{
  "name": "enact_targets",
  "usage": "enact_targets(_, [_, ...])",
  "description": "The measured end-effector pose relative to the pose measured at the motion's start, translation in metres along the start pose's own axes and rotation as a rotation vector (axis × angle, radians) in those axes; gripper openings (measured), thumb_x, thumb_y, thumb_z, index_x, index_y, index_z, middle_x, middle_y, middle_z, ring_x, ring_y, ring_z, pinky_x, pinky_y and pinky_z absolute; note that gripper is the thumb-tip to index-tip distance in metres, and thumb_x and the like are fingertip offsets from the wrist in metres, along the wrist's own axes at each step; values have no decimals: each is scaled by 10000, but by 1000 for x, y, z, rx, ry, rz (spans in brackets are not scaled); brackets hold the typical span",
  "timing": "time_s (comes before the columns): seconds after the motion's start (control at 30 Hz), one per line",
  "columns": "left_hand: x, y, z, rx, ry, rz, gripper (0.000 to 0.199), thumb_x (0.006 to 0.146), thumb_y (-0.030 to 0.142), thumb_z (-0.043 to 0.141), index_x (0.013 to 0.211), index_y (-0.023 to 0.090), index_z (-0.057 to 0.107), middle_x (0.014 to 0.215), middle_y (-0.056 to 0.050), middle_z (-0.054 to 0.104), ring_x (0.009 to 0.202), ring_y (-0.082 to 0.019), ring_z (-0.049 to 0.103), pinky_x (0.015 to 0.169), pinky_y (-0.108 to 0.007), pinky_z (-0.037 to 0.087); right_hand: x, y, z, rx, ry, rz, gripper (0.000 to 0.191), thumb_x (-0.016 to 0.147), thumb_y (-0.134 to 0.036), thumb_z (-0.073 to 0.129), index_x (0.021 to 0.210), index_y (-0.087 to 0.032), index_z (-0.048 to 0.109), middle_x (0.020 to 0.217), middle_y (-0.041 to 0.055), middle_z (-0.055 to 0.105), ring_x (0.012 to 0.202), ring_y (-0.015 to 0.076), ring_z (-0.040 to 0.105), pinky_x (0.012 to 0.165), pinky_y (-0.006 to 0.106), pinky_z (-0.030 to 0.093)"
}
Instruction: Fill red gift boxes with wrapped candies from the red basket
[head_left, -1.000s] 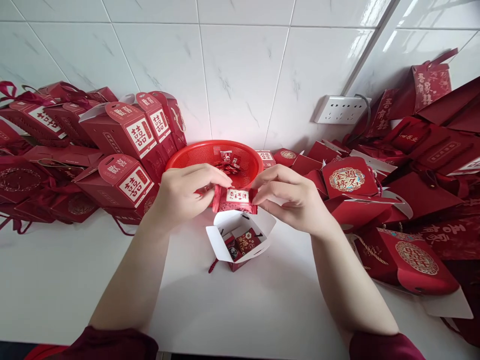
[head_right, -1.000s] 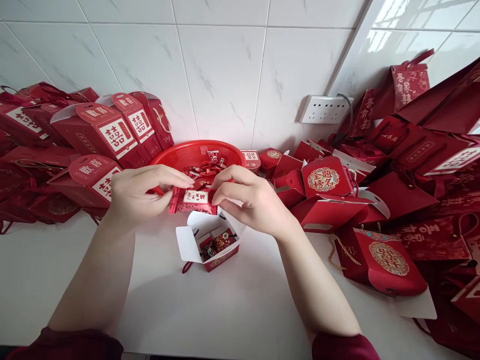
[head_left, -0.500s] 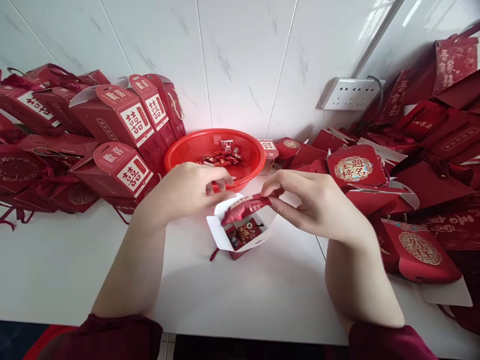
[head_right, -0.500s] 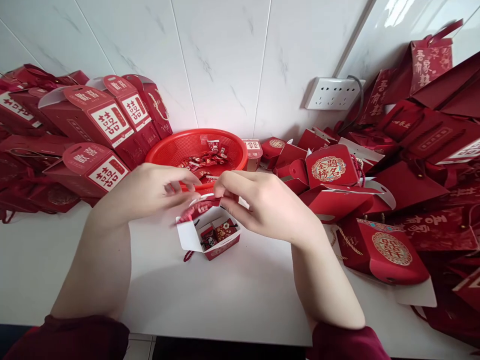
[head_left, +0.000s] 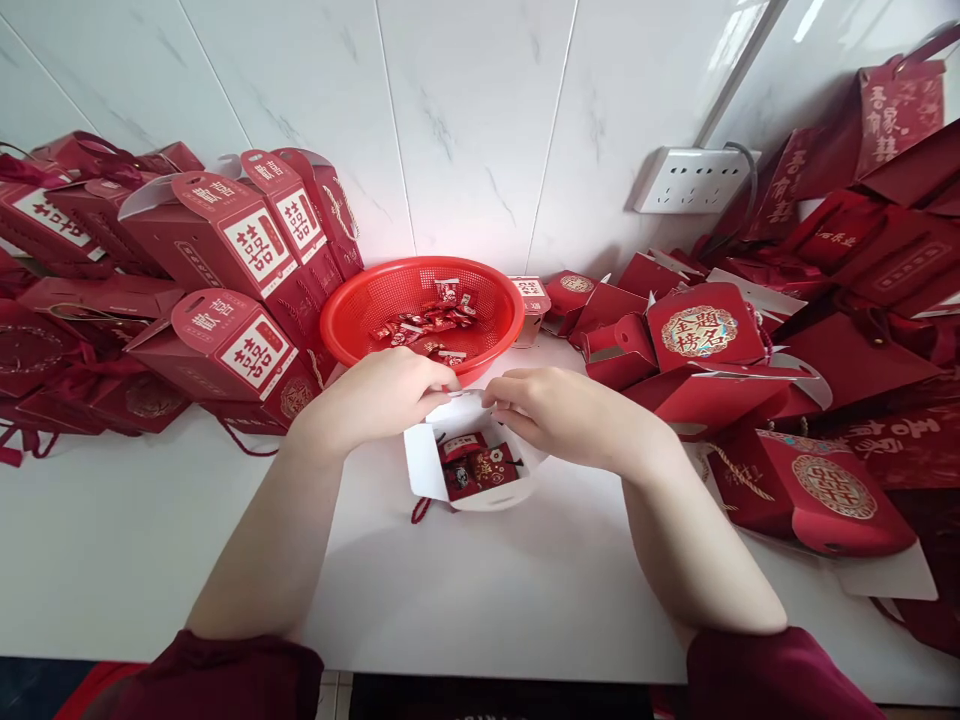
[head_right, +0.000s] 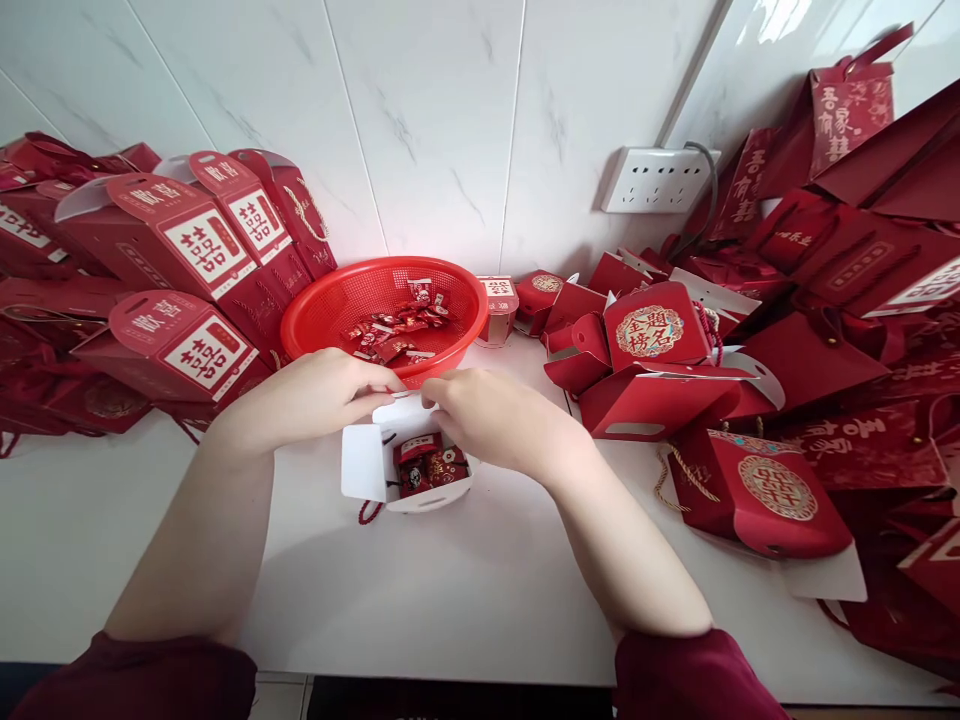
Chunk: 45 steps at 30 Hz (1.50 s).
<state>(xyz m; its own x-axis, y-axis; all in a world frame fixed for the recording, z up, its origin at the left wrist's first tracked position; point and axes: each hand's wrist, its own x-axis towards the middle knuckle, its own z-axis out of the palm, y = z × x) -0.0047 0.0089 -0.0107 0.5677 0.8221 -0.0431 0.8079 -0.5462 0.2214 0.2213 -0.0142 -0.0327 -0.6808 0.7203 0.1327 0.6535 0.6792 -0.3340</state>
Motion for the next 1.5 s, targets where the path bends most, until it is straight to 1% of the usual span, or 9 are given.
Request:
enact_targets(0.2, [5, 0, 3, -9, 7, -49, 280, 903, 384, 490, 971, 278, 740, 838, -4, 741, 704, -186, 641, 616, -263, 384, -12, 3, -12, 113, -113, -66, 439, 747, -523, 772, 1032, -208, 662, 1115, 88, 638, 1000, 275, 591, 835, 388, 466])
enact_targets(0.33, [4, 0, 3, -27, -45, -35, 291, 906, 400, 488, 971, 280, 744, 809, 12, 735, 666, -169, 620, 577, -260, 358, -10, 4, -4, 89, -232, 4, 289, 765, -376, 757, 972, -203, 654, 1004, 62, 660, 883, 242, 605, 756, 351, 450])
enact_targets(0.43, [2, 0, 1, -49, -47, -9, 320, 908, 425, 479, 984, 268, 747, 826, 3, 736, 677, -165, 620, 590, -260, 360, -8, 6, 0, 58, -198, 38, 130, 810, -249, 668, 920, -197, 624, 923, 45, 660, 787, 207, 593, 659, 317, 413])
enact_targets(0.6, [1, -7, 2, -64, -77, -143, 378, 887, 555, 481, 903, 256, 712, 679, -2, 671, 560, -162, 567, 513, -266, 314, -9, 5, -4, 24, -63, 57, 76, 838, -152, 620, 894, -186, 657, 1089, 85, 632, 860, 200, 614, 678, 303, 432])
enact_targets(0.73, [4, -17, 8, -129, -210, -234, 562, 891, 657, 411, 612, 196, 575, 558, -40, 599, 494, -167, 551, 477, -275, 327, -10, 0, -10, 113, -141, -13, 140, 901, -178, 584, 852, -207, 712, 926, 47, 662, 778, 168, 609, 677, 293, 429])
enact_targets(0.9, [9, -25, 10, -473, -373, -385, 591, 871, 713, 415, 813, 171, 644, 684, -85, 696, 490, -176, 632, 469, -260, 449, -10, -3, -11, 171, -123, 8, 275, 923, -364, 586, 718, -186, 635, 732, 19, 632, 624, 136, 529, 563, 289, 357])
enact_targets(1.13, [3, -19, -6, -713, -434, -271, 549, 878, 523, 552, 1380, 303, 520, 1081, -70, 736, 765, -164, 720, 609, -210, 514, -1, 5, -8, 186, -201, 42, 317, 927, -376, 564, 673, -188, 531, 693, -2, 589, 591, 117, 491, 540, 270, 337])
enact_targets(1.33, [2, -19, -6, -715, -476, -182, 485, 897, 435, 521, 1348, 260, 557, 1164, -98, 703, 843, -168, 710, 619, -199, 504, 2, 4, -9, 305, -148, -53, 201, 928, -318, 587, 788, -178, 617, 775, 10, 647, 646, 128, 549, 588, 266, 399])
enact_targets(1.5, [2, -18, -5, -538, -465, -71, 425, 843, 394, 578, 1244, 256, 608, 1001, -37, 727, 807, -160, 684, 653, -214, 495, 1, 7, -13, 435, -133, -134, 206, 926, -355, 605, 870, -175, 688, 786, 18, 685, 682, 138, 597, 615, 267, 450])
